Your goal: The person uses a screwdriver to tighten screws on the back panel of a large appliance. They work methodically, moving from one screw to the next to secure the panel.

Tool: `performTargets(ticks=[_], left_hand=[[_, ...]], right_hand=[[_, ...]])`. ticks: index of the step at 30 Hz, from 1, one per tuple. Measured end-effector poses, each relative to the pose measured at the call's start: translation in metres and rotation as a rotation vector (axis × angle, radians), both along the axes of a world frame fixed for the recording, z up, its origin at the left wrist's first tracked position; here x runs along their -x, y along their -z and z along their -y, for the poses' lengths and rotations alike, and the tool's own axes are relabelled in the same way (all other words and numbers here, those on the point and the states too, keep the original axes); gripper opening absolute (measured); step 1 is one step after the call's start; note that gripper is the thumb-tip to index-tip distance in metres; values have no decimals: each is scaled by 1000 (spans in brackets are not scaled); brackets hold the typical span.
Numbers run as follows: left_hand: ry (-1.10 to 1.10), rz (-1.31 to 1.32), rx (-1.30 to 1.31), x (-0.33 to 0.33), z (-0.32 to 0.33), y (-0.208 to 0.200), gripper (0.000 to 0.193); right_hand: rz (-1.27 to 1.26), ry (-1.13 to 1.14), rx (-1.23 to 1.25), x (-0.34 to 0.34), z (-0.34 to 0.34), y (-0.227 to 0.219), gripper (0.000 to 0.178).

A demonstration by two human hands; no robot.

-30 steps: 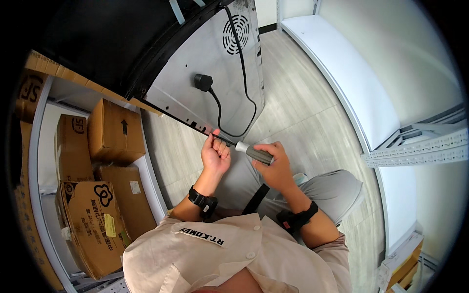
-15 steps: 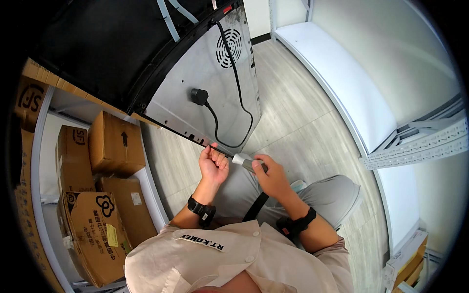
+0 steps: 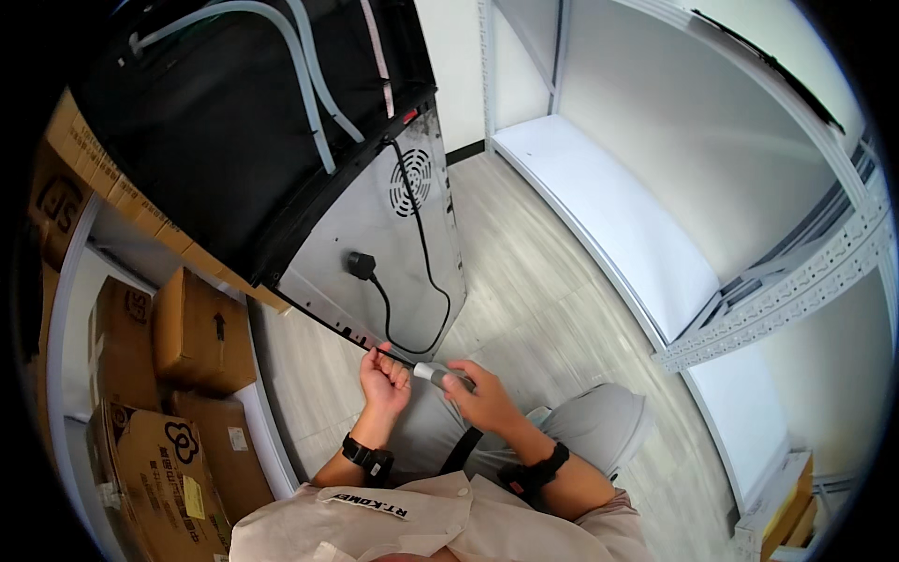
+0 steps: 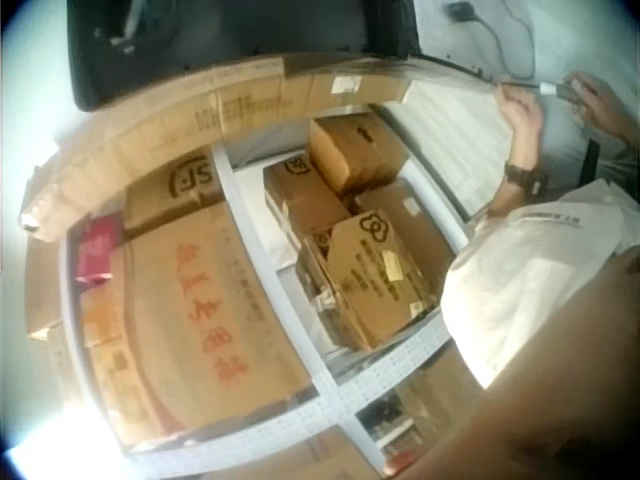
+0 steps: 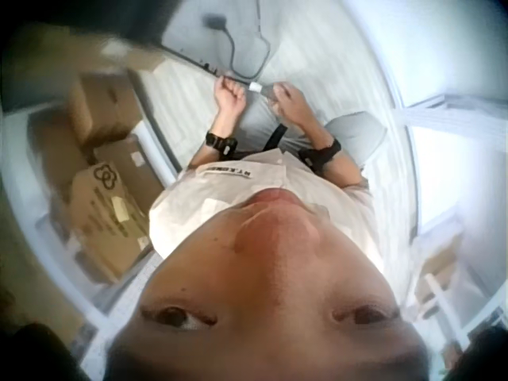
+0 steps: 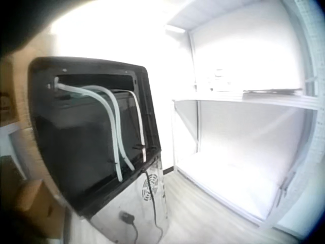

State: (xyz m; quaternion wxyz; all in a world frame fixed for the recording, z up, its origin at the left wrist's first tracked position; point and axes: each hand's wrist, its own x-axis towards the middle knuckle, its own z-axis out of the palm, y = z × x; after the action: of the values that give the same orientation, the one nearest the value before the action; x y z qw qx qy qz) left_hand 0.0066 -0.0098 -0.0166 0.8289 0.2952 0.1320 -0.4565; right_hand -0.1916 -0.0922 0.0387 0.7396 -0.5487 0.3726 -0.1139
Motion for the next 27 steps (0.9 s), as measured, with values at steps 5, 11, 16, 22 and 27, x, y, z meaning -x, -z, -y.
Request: performTargets(ticks=[5,11,16,22,27], left_hand=[[-12,-9,22,-1,3,0,27],[-5,17,15,0,3,-3,29],[-3,15,13,-3,3,-1,29],[6,32,-36,-3,1,-8,29],[23,22,-39,-4,0,-8,30]], right_hand=[[159,28,362,-5,9,-6,34],[258,67,591,-10,6,-1,33],[68,0,-173,-4,18,-3,35],[217,-26,600,-5,8,-5,34],[192,54,572,-10,-2,0,32]])
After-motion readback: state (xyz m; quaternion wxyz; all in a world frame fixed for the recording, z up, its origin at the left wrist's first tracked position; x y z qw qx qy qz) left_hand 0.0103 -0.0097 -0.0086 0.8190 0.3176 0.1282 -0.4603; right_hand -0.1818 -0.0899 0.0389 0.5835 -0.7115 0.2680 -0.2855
